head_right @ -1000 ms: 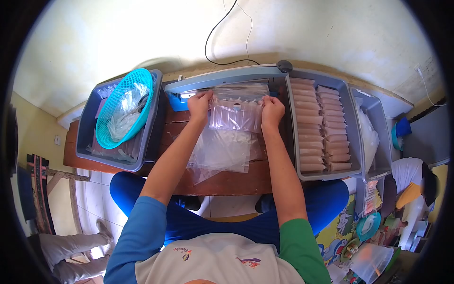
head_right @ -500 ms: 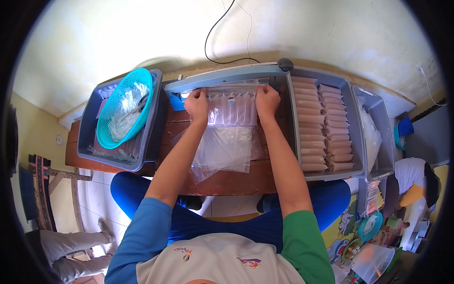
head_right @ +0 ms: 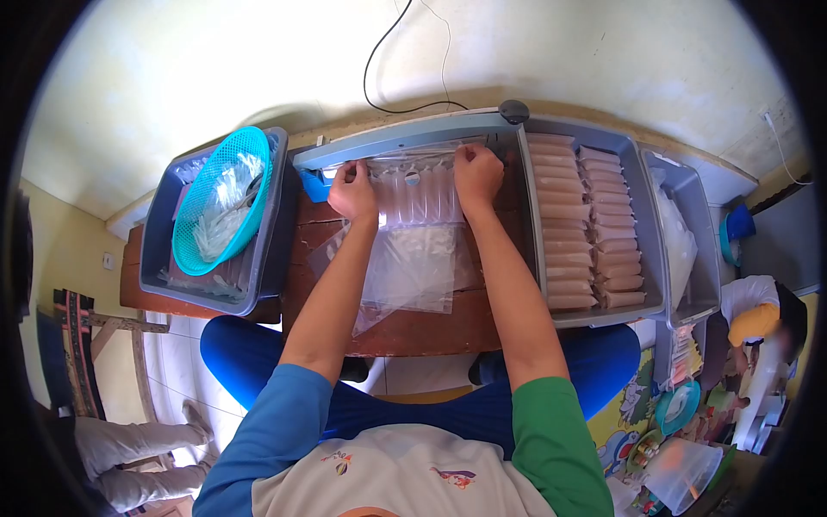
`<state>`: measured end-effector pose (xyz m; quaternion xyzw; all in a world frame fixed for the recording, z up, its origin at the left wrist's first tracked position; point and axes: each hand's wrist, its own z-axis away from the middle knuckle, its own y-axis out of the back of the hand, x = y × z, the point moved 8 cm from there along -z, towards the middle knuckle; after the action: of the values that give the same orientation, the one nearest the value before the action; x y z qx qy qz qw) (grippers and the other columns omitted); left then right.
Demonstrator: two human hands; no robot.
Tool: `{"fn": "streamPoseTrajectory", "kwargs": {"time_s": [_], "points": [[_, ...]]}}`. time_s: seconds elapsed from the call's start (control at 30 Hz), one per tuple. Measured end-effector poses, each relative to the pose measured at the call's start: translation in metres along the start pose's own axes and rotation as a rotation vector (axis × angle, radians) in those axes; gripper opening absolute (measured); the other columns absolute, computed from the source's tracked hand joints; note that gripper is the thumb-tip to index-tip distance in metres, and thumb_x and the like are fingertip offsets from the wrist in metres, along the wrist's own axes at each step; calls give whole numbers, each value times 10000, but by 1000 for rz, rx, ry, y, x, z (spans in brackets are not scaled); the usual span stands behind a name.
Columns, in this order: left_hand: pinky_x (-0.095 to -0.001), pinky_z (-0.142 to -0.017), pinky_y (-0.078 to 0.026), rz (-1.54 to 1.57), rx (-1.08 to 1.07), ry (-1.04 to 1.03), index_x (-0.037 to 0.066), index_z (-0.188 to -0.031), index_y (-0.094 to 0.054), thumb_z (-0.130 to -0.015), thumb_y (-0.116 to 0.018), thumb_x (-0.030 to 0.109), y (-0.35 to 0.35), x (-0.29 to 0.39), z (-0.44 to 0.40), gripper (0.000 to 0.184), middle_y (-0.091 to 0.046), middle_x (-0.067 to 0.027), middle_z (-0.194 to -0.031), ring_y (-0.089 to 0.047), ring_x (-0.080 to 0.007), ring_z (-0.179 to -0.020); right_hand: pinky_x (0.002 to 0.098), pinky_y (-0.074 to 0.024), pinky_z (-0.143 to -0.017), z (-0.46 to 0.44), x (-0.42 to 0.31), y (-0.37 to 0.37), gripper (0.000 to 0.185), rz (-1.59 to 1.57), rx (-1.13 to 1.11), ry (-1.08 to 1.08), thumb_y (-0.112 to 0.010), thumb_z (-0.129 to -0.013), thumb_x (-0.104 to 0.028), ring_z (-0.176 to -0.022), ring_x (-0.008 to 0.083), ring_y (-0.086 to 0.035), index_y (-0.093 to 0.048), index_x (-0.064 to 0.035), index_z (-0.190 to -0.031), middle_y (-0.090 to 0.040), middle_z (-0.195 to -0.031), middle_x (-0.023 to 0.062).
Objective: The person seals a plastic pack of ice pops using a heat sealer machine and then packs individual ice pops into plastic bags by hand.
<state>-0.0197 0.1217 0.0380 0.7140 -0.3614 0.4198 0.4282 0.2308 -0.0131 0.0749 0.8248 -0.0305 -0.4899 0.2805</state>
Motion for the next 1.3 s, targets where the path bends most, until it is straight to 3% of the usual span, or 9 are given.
{"fn": "streamPoseTrajectory", "kwargs": {"time_s": [0.4, 0.47, 0.53, 0.57, 0.63, 1.0, 1.1, 1.17, 1.3], "points": [[-308, -567, -459, 86, -4, 64, 31, -843, -651, -832, -742, 269, 15, -6, 11, 255, -590, -63, -595, -528, -158, -528, 413, -527, -672, 3, 4, -2, 199, -67, 66, 0, -656, -806, -224, -706, 341, -676, -708, -32, -811, -687, -738, 155], [-352, -685, -505, 262, -53, -156, 33, -913, -647, -869, -675, 176, 17, 10, 23, 152, -670, -116, -797, -636, -238, -703, 405, -529, -670, 2, 4, -3, 197, -72, 66, 8, -659, -810, -209, -697, 334, -680, -704, -18, -810, -685, -729, 164], [-389, -904, -474, 163, -464, -941, 19, -1055, -637, -885, -637, 125, 2, 61, 70, 200, -659, -142, -1066, -621, -299, -1007, 404, -529, -669, 2, 2, -3, 198, -74, 65, -1, -660, -812, -208, -698, 332, -682, -704, -16, -809, -685, -728, 164], [-389, -904, -474, 161, -465, -938, 19, -1055, -637, -885, -637, 125, 2, 63, 72, 200, -659, -142, -1066, -621, -299, -1007, 403, -529, -668, 3, 3, -2, 198, -69, 66, -12, -662, -813, -208, -700, 331, -683, -703, -13, -809, -686, -727, 165], [-435, -1046, -382, 50, -606, -1071, 36, -1193, -600, -888, -615, 146, -10, 75, 85, 324, -582, -149, -1276, -496, -341, -1241, 402, -529, -668, 3, 3, -1, 201, -71, 72, -7, -662, -814, -207, -699, 332, -683, -703, -10, -809, -686, -726, 165], [-468, -1100, -303, -207, -626, -1050, 74, -1319, -523, -942, -523, 299, -34, 66, 64, 439, -508, -159, -1361, -442, -350, -1283, 398, -521, -700, 7, -3, 11, 151, -69, 99, 92, -635, -845, -141, -786, 330, -677, -686, 0, -856, -688, -827, 174], [-464, -1100, -303, -213, -604, -1054, 80, -1311, -530, -941, -524, 303, -35, 69, 63, 432, -519, -161, -1343, -451, -347, -1270, 389, -517, -789, 19, -11, 14, 128, 21, 123, 299, -618, -842, -96, -924, 322, -655, -675, -5, -911, -676, -954, 172], [-462, -1100, -304, -213, -599, -1055, 82, -1307, -534, -941, -524, 305, -35, 70, 63, 428, -526, -162, -1332, -456, -345, -1262, 405, -493, -891, 38, -36, 9, 135, 91, 118, 671, -608, -832, -63, -1040, 316, -616, -665, -6, -939, -658, -1039, 160], [-456, -1090, -317, -201, -610, -1040, 89, -1288, -550, -939, -527, 312, -36, 73, 59, 415, -547, -161, -1293, -477, -339, -1228, 444, -440, -984, 41, -41, -9, 182, 130, 23, 804, -600, -847, -94, -1105, 313, -586, -652, -3, -996, -652, -1068, 150]]}}
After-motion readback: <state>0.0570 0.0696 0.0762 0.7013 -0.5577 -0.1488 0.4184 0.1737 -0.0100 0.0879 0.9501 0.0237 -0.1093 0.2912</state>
